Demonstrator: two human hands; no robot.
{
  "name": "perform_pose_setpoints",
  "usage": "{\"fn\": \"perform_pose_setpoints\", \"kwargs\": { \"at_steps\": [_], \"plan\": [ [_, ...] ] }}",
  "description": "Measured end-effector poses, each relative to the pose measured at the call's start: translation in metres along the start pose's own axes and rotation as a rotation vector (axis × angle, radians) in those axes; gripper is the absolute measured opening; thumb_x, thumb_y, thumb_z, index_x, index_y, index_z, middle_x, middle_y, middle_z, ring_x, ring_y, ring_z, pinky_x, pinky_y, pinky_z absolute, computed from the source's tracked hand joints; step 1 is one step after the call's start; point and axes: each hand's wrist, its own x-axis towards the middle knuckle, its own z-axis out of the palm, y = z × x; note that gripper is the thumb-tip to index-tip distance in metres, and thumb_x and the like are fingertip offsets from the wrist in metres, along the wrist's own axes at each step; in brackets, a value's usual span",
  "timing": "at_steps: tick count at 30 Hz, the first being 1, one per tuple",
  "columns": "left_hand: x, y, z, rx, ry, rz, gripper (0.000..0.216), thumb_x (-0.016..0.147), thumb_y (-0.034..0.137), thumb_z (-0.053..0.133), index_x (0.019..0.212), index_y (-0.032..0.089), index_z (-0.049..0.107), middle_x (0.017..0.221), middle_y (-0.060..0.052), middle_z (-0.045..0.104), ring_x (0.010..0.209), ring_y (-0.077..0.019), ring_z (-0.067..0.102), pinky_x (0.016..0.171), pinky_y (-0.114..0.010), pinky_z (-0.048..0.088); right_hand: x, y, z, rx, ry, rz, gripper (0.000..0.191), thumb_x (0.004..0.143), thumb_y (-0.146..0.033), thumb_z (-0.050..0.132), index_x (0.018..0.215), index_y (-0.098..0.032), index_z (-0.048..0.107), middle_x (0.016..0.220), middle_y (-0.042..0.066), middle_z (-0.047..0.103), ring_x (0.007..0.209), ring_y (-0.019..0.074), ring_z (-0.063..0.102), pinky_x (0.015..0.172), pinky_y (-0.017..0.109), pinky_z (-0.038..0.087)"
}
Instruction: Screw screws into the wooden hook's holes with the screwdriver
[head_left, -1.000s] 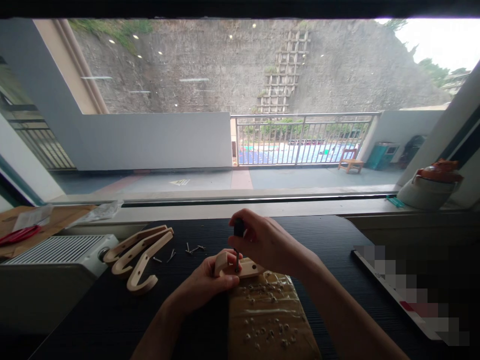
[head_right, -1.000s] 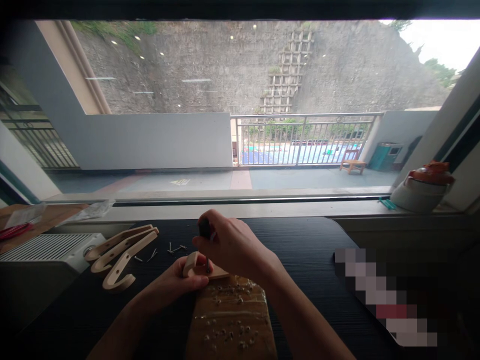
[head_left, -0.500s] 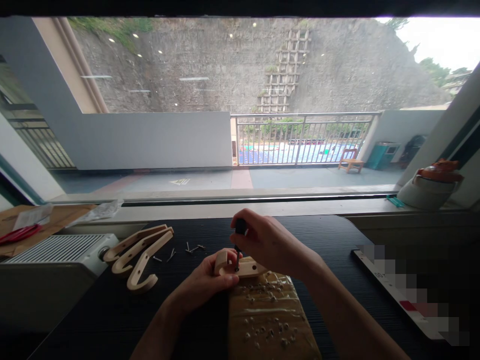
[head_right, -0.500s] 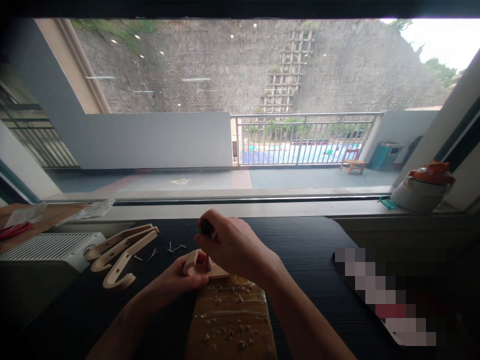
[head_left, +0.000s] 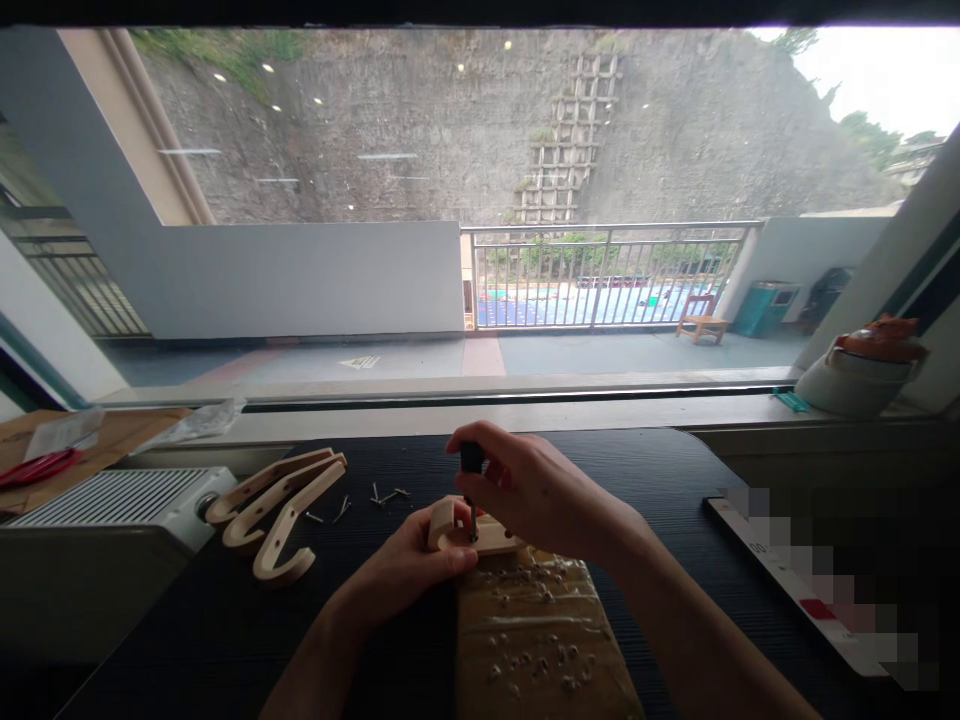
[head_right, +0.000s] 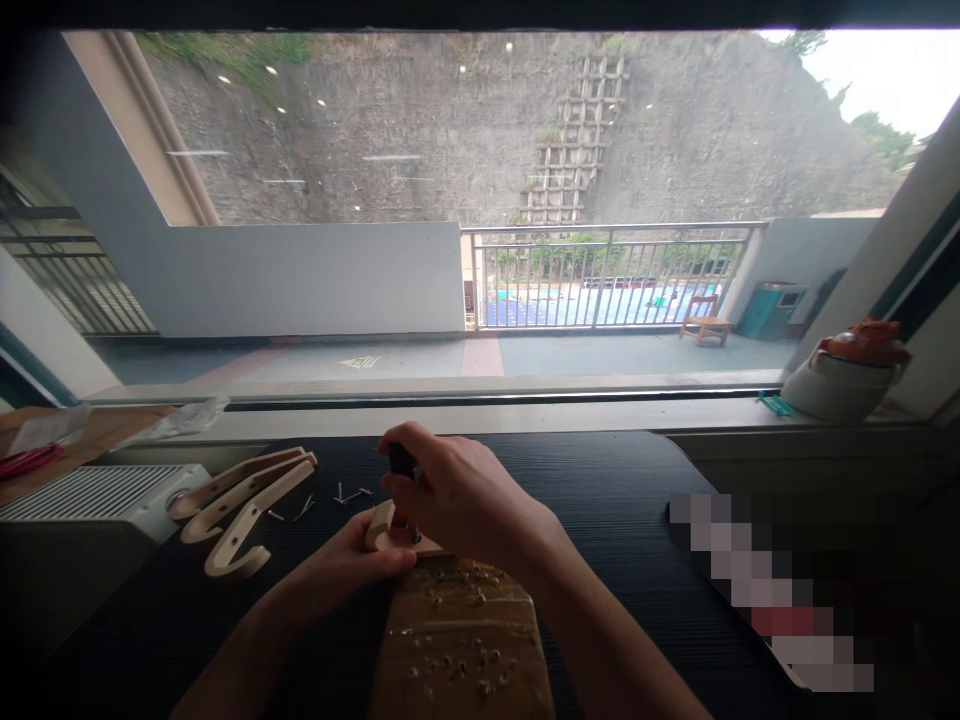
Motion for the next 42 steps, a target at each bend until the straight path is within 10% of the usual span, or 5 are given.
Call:
{"fn": "perform_pose_setpoints", "kwargs": {
  "at_steps": [42],
  "plan": [
    [0.0, 0.007, 0.002, 0.056, -0.003, 0.058, 0.018, 0.069, 0.018, 0.067, 0.083, 0.016, 0.056, 0.098, -0.001, 0.052, 0.086, -0.0151, 0.047, 0.075, -0.023, 0.035, 0.001, 0.01, 0.001, -0.201, 0.114, 0.078, 0.021, 0.084, -0.035, 0.051, 0.1, -0.022, 0.052, 0.073, 0.0, 0.061, 0.062, 0.0112, 0.051, 0.055, 0.024, 0.035]
  ]
}}
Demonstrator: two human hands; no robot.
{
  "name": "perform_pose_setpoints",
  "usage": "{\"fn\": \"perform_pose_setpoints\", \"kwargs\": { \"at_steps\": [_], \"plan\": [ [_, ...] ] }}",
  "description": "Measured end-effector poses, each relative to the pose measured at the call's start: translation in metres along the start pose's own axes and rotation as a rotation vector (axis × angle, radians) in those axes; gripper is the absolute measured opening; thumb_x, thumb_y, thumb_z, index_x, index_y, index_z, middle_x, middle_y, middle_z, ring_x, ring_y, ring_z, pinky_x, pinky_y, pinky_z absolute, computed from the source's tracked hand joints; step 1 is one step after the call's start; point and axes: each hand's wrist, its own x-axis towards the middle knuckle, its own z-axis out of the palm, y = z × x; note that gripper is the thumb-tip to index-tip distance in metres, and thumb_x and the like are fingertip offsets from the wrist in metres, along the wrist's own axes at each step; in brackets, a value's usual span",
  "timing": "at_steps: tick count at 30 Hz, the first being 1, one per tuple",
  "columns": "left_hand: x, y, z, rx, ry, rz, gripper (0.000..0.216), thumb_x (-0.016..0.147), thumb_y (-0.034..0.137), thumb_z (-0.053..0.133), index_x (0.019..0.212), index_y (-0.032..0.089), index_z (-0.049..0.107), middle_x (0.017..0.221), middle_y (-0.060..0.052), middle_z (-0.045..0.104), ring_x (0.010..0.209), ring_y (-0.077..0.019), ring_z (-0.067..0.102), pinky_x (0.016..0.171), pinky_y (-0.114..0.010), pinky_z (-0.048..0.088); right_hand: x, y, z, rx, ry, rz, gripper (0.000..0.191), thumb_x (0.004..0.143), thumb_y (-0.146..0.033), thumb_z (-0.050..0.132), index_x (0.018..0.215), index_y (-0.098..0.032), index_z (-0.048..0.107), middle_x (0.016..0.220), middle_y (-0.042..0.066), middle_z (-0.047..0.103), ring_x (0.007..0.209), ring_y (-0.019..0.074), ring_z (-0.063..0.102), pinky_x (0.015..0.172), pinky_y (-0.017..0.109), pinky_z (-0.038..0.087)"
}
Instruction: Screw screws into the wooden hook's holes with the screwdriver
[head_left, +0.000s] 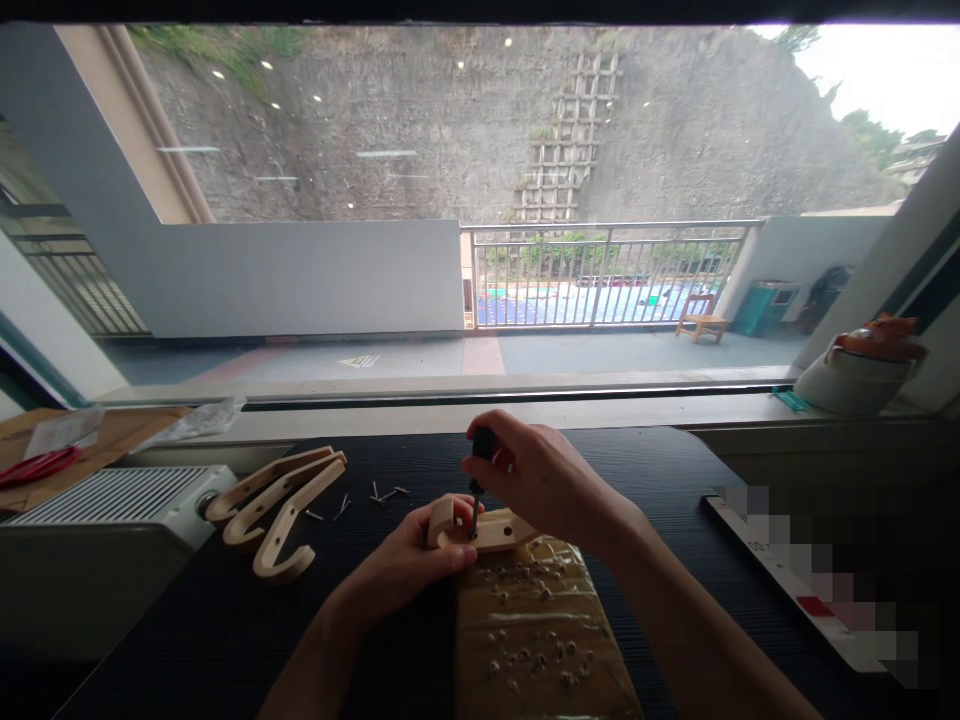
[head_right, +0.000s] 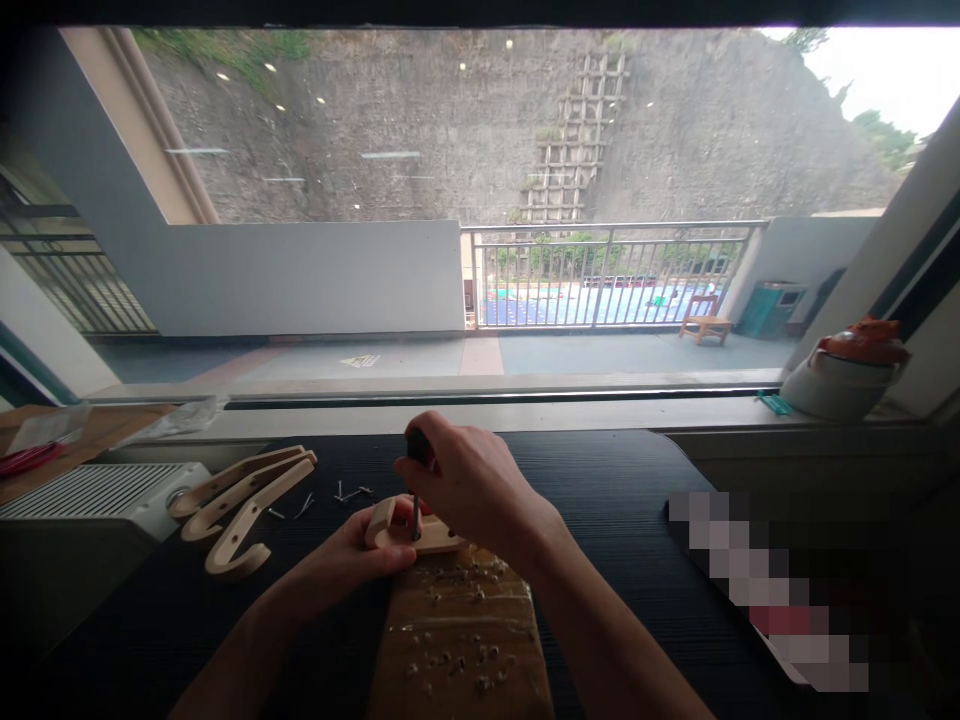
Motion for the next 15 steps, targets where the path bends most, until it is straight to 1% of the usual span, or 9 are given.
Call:
{"fn": "perform_pose_setpoints", "kwargs": {
  "at_steps": [3, 8, 11, 15],
  "plan": [
    [0.0001, -0.0006, 0.0001, 0.01, 0.007, -0.008, 0.019, 0.069, 0.019, 0.067, 0.084, 0.016, 0.055, 0.1, -0.001, 0.051, 0.088, -0.0155, 0.047, 0.075, -0.023, 0.035, 0.0002, 0.0009, 0.0007, 0.005, 0.012, 0.021, 0.022, 0.084, -0.036, 0.05, 0.1, -0.021, 0.052, 0.071, 0.0, 0.06, 0.06, 0.0111, 0.05, 0.054, 0.024, 0.034],
    [-0.0012, -0.0027, -0.0004, 0.022, 0.005, -0.025, 0.021, 0.071, 0.021, 0.066, 0.088, 0.017, 0.055, 0.094, 0.0, 0.052, 0.082, -0.0139, 0.047, 0.074, -0.023, 0.036, -0.0013, -0.0033, -0.0008, 0.101, -0.027, -0.049, 0.024, 0.085, -0.028, 0.049, 0.109, -0.026, 0.052, 0.069, -0.003, 0.059, 0.06, 0.0093, 0.051, 0.056, 0.022, 0.034],
    [-0.0023, -0.0028, -0.0003, 0.032, 0.006, -0.027, 0.019, 0.07, 0.02, 0.066, 0.085, 0.017, 0.055, 0.093, 0.0, 0.052, 0.081, -0.0136, 0.046, 0.073, -0.023, 0.035, -0.0018, -0.0046, -0.0013, 0.131, -0.039, -0.067, 0.022, 0.085, -0.027, 0.049, 0.106, -0.026, 0.054, 0.07, -0.003, 0.059, 0.061, 0.0087, 0.051, 0.055, 0.021, 0.034],
    [-0.0022, -0.0016, 0.0001, 0.037, 0.01, -0.008, 0.018, 0.071, 0.019, 0.066, 0.086, 0.017, 0.055, 0.094, 0.0, 0.051, 0.083, -0.0135, 0.046, 0.075, -0.022, 0.035, -0.0003, -0.0024, -0.0001, 0.086, -0.015, -0.043, 0.021, 0.084, -0.028, 0.051, 0.105, -0.024, 0.055, 0.067, -0.003, 0.059, 0.059, 0.0091, 0.05, 0.055, 0.022, 0.034]
  ]
}}
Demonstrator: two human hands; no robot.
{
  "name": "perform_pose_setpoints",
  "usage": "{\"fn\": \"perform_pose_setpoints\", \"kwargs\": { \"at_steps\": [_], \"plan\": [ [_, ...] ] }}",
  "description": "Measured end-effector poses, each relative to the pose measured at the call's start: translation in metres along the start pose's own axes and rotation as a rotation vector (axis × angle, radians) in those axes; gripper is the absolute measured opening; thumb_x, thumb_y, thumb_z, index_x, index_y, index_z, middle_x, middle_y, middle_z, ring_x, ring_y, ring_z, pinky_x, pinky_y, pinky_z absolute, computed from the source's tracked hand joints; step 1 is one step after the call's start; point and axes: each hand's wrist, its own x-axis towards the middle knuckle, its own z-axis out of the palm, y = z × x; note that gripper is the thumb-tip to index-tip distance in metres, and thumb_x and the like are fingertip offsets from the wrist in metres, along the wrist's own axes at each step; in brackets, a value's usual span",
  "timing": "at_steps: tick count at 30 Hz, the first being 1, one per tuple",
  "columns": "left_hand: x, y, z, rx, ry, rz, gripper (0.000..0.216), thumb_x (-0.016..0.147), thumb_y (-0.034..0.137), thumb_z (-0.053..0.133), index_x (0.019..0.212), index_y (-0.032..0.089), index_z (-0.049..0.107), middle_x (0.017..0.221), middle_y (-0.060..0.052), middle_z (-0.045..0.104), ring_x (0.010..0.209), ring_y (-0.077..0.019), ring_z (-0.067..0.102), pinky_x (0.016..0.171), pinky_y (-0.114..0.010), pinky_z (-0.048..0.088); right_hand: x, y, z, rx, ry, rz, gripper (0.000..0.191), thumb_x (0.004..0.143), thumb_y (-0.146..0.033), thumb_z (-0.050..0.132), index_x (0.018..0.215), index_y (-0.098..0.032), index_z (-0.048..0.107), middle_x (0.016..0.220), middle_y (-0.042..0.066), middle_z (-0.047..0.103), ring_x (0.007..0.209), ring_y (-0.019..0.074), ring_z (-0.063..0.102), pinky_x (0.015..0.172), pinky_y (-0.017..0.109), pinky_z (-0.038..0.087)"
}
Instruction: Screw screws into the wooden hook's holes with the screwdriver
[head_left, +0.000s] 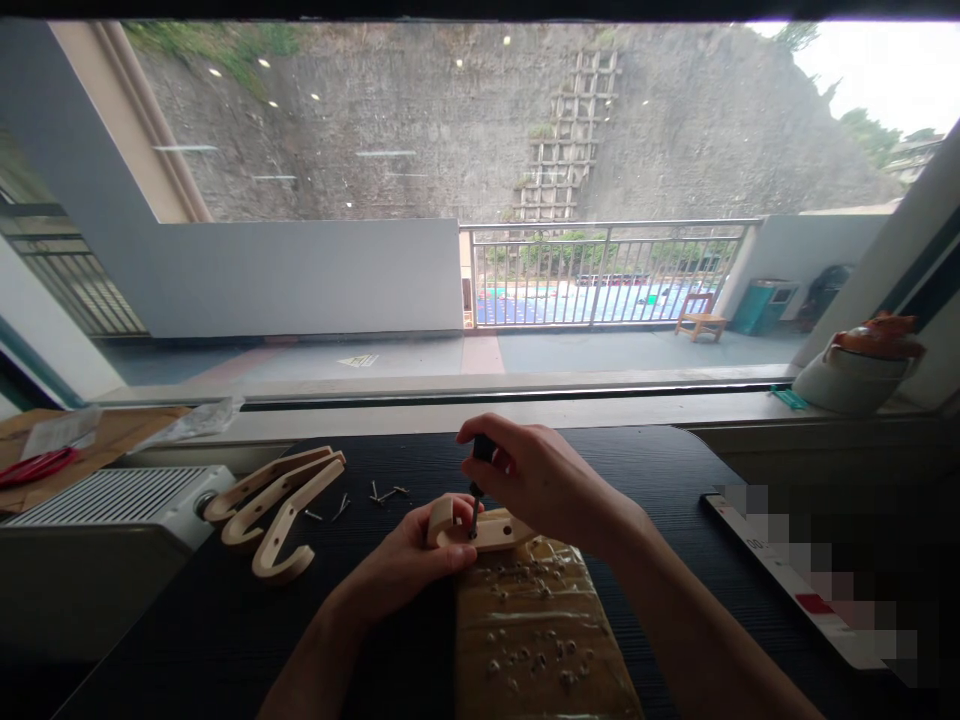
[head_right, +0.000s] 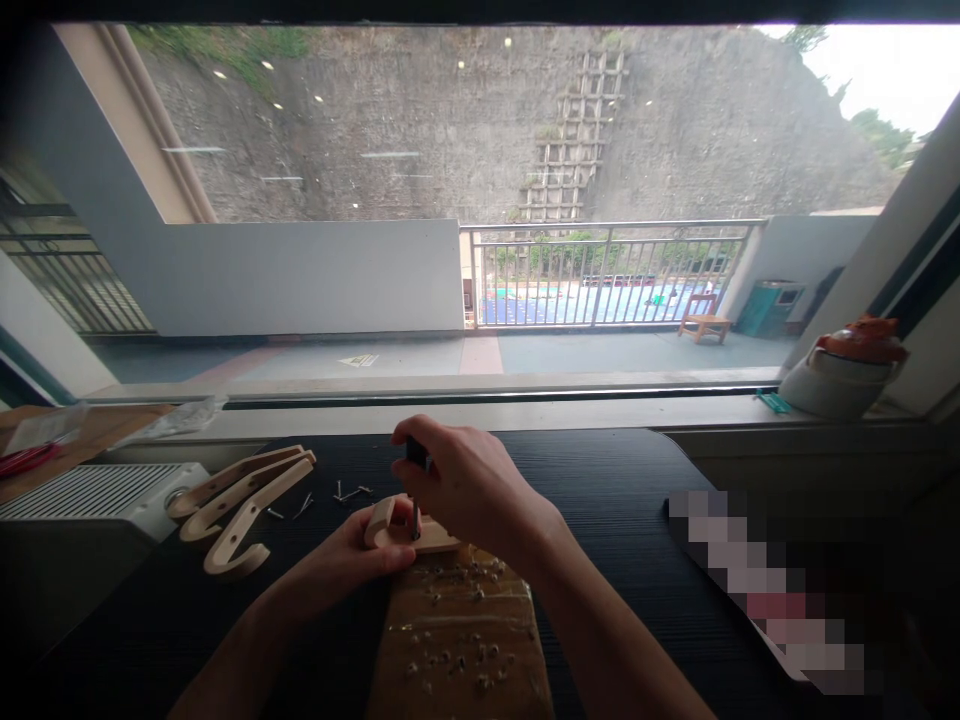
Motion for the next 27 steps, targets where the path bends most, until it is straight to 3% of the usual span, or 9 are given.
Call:
{"fn": "perform_pose_setpoints", "kwargs": {
  "at_steps": [6, 13, 20, 27],
  "plan": [
    [0.003, -0.003, -0.002, -0.007, -0.008, 0.027, 0.02, 0.071, 0.021, 0.067, 0.087, 0.017, 0.056, 0.093, 0.0, 0.052, 0.085, -0.0145, 0.045, 0.076, -0.022, 0.036, 0.0, -0.002, 0.0, -0.066, 0.04, 0.053, 0.024, 0.085, -0.03, 0.049, 0.106, -0.022, 0.055, 0.067, -0.001, 0.061, 0.06, 0.011, 0.052, 0.055, 0.024, 0.034],
    [0.001, -0.004, -0.002, -0.003, -0.017, -0.006, 0.023, 0.071, 0.026, 0.067, 0.089, 0.016, 0.057, 0.082, 0.001, 0.051, 0.076, -0.014, 0.046, 0.071, -0.024, 0.037, -0.002, -0.009, -0.003, 0.043, -0.054, -0.037, 0.029, 0.086, -0.024, 0.046, 0.115, -0.024, 0.053, 0.07, -0.001, 0.062, 0.063, 0.0103, 0.054, 0.058, 0.023, 0.035],
    [0.001, 0.003, 0.001, -0.018, -0.004, 0.024, 0.019, 0.068, 0.022, 0.068, 0.082, 0.017, 0.056, 0.111, -0.004, 0.052, 0.098, -0.021, 0.048, 0.082, -0.027, 0.036, 0.002, 0.002, 0.001, -0.058, 0.045, 0.059, 0.025, 0.086, -0.033, 0.047, 0.107, -0.022, 0.056, 0.066, 0.0, 0.06, 0.059, 0.0112, 0.051, 0.054, 0.024, 0.034],
    [0.001, -0.001, -0.002, 0.011, -0.013, -0.001, 0.019, 0.072, 0.023, 0.066, 0.087, 0.017, 0.057, 0.089, 0.0, 0.055, 0.082, -0.0153, 0.049, 0.077, -0.025, 0.037, -0.001, -0.004, -0.002, -0.037, 0.006, -0.017, 0.028, 0.084, -0.03, 0.05, 0.111, -0.023, 0.054, 0.078, 0.001, 0.063, 0.064, 0.0107, 0.053, 0.059, 0.024, 0.036]
  ]
}}
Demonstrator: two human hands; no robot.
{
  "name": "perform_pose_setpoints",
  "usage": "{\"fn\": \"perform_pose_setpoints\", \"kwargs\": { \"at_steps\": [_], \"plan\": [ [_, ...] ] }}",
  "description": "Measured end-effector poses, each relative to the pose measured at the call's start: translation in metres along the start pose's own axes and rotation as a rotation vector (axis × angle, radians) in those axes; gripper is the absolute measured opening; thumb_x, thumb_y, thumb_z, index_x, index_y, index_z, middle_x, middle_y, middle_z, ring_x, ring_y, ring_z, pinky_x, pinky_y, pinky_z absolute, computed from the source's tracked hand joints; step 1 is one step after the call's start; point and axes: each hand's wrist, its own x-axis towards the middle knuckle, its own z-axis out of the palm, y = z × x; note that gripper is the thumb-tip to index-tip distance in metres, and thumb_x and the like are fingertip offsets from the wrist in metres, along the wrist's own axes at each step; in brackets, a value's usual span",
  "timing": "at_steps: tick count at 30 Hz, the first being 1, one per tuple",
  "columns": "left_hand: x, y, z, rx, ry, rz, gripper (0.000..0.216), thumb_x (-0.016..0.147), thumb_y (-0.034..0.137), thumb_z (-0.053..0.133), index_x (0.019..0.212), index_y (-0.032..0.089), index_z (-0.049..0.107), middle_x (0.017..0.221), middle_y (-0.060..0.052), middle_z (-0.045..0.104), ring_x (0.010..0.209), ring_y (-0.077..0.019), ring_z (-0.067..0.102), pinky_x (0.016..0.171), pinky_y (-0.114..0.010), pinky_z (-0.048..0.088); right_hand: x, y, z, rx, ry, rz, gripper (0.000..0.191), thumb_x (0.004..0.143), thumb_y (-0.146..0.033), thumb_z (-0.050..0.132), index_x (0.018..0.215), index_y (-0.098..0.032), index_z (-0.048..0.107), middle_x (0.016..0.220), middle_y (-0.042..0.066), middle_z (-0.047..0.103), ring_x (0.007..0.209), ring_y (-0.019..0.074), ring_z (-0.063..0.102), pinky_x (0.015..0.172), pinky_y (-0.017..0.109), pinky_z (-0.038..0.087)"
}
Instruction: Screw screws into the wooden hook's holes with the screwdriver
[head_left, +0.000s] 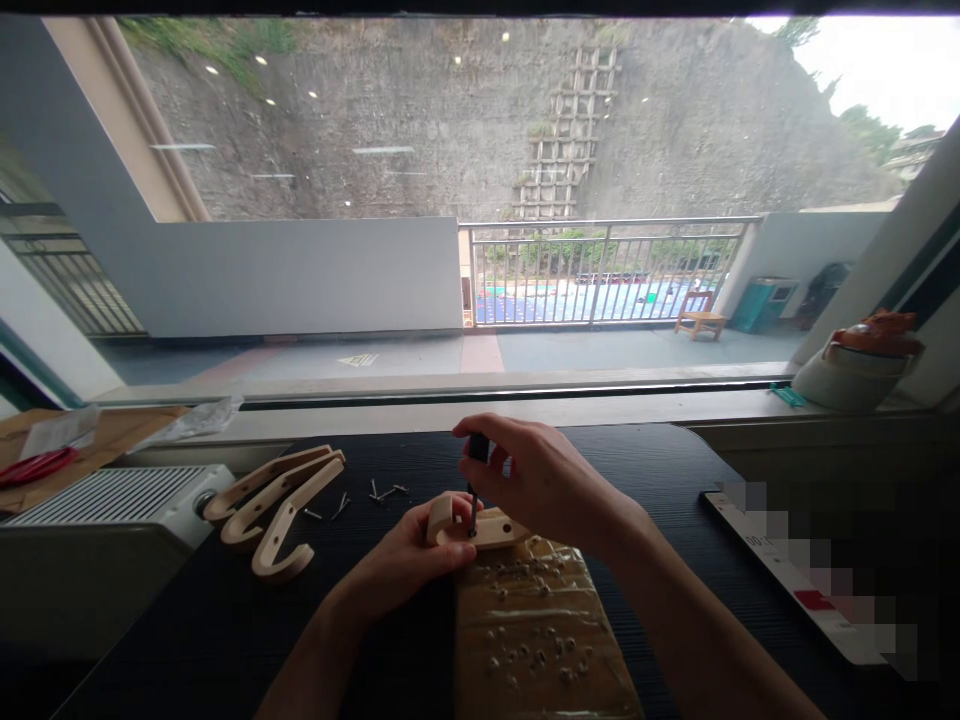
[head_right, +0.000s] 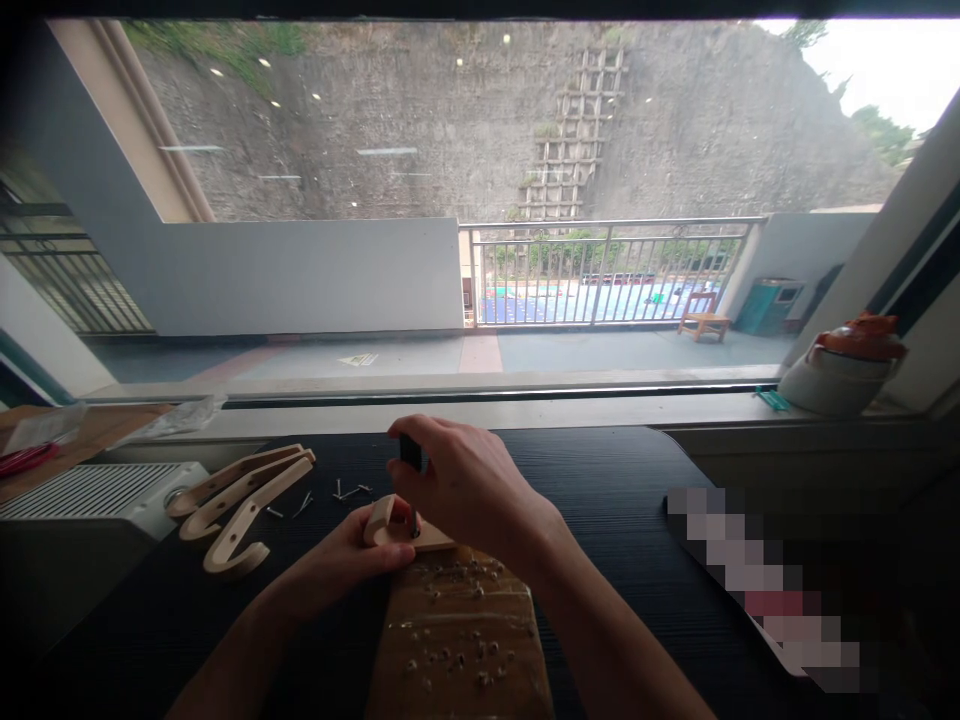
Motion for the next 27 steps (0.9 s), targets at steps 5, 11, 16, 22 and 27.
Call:
{"fn": "perform_pose_setpoints", "kwargs": {
  "at_steps": [5, 11, 16, 22, 27],
  "plan": [
    [0.0, -0.001, 0.0, 0.018, 0.006, 0.018, 0.02, 0.071, 0.022, 0.066, 0.089, 0.016, 0.059, 0.103, -0.004, 0.055, 0.092, -0.0196, 0.05, 0.08, -0.027, 0.037, 0.0, 0.001, -0.001, -0.011, -0.003, 0.001, 0.027, 0.084, -0.027, 0.05, 0.11, -0.022, 0.054, 0.08, 0.002, 0.062, 0.066, 0.0111, 0.052, 0.058, 0.024, 0.036],
    [0.001, 0.0, 0.0, 0.011, 0.006, 0.027, 0.017, 0.07, 0.021, 0.066, 0.085, 0.016, 0.059, 0.119, -0.006, 0.05, 0.106, -0.0239, 0.047, 0.088, -0.029, 0.036, 0.002, 0.007, 0.003, -0.04, 0.02, 0.06, 0.023, 0.085, -0.032, 0.049, 0.104, -0.02, 0.055, 0.073, 0.001, 0.061, 0.06, 0.0107, 0.05, 0.053, 0.024, 0.033],
    [0.001, 0.001, 0.0, 0.023, 0.002, 0.016, 0.018, 0.069, 0.023, 0.067, 0.084, 0.016, 0.06, 0.121, -0.007, 0.05, 0.108, -0.0258, 0.047, 0.089, -0.031, 0.037, 0.002, 0.008, 0.002, -0.081, 0.034, 0.118, 0.024, 0.084, -0.036, 0.05, 0.1, -0.019, 0.056, 0.068, 0.001, 0.06, 0.057, 0.0105, 0.049, 0.053, 0.024, 0.032],
    [0.002, -0.004, -0.002, 0.026, 0.006, 0.033, 0.021, 0.07, 0.024, 0.067, 0.088, 0.017, 0.06, 0.118, -0.005, 0.052, 0.099, -0.0224, 0.05, 0.084, -0.028, 0.038, -0.001, 0.004, -0.003, 0.017, -0.031, 0.05, 0.027, 0.085, -0.032, 0.048, 0.109, -0.022, 0.054, 0.074, 0.001, 0.062, 0.063, 0.0121, 0.053, 0.056, 0.025, 0.034],
    [0.001, -0.002, -0.001, 0.013, -0.001, 0.025, 0.017, 0.07, 0.023, 0.066, 0.084, 0.016, 0.059, 0.121, -0.006, 0.05, 0.105, -0.0238, 0.048, 0.087, -0.029, 0.037, 0.003, 0.012, 0.002, -0.011, 0.012, 0.095, 0.023, 0.085, -0.035, 0.048, 0.1, -0.019, 0.055, 0.069, 0.001, 0.059, 0.058, 0.0103, 0.049, 0.053, 0.023, 0.032]
  ]
}}
